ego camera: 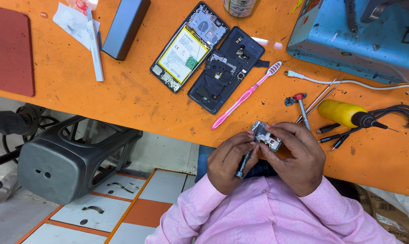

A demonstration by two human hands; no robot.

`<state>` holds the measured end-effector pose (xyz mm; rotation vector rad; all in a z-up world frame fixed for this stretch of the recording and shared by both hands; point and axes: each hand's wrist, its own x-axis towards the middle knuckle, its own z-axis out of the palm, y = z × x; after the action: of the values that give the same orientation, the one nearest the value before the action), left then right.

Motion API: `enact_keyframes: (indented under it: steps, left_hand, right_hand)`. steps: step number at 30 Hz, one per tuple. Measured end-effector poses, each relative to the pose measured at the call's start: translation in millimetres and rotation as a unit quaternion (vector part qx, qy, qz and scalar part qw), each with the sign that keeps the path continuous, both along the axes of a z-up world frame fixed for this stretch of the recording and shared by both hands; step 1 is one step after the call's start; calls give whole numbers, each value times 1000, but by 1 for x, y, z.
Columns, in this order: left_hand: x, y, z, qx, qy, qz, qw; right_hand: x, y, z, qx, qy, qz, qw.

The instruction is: The person repairs a mobile phone by handling a small circuit board and components. The person uses tweezers and a small screwdriver to manipulate the internal components of a disassembled phone on a workbench.

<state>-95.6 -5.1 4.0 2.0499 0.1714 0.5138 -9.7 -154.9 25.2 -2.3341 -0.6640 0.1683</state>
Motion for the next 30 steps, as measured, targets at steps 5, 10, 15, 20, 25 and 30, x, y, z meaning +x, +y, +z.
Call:
enact_keyframes:
  steps: [5,10,15,20,25,30]
  left_hand:
    - [1,-3,-2,29,-1,3,1000]
    - [0,-3,-4,24,5,9,1000]
    - [-3,-4,-7,18,3,4,1000]
    - [-6,-7,-14,25,-5,29,999]
    - [-9,-9,-21,-8,-29,35,999]
    - [-7,-7,-23,-28,-20,39,999]
  right_hand:
    - [-1,2,0,5,-8,4,1000]
    - [-3,3,-1,38,-12,1,999]
    - [-7,2,-6,38,-37,1,999]
    - [-12,5,-9,50,2,-30,998]
    - [-12,5,-10,34,-21,-15,999]
    - [-9,9,-10,54,-29,4,998]
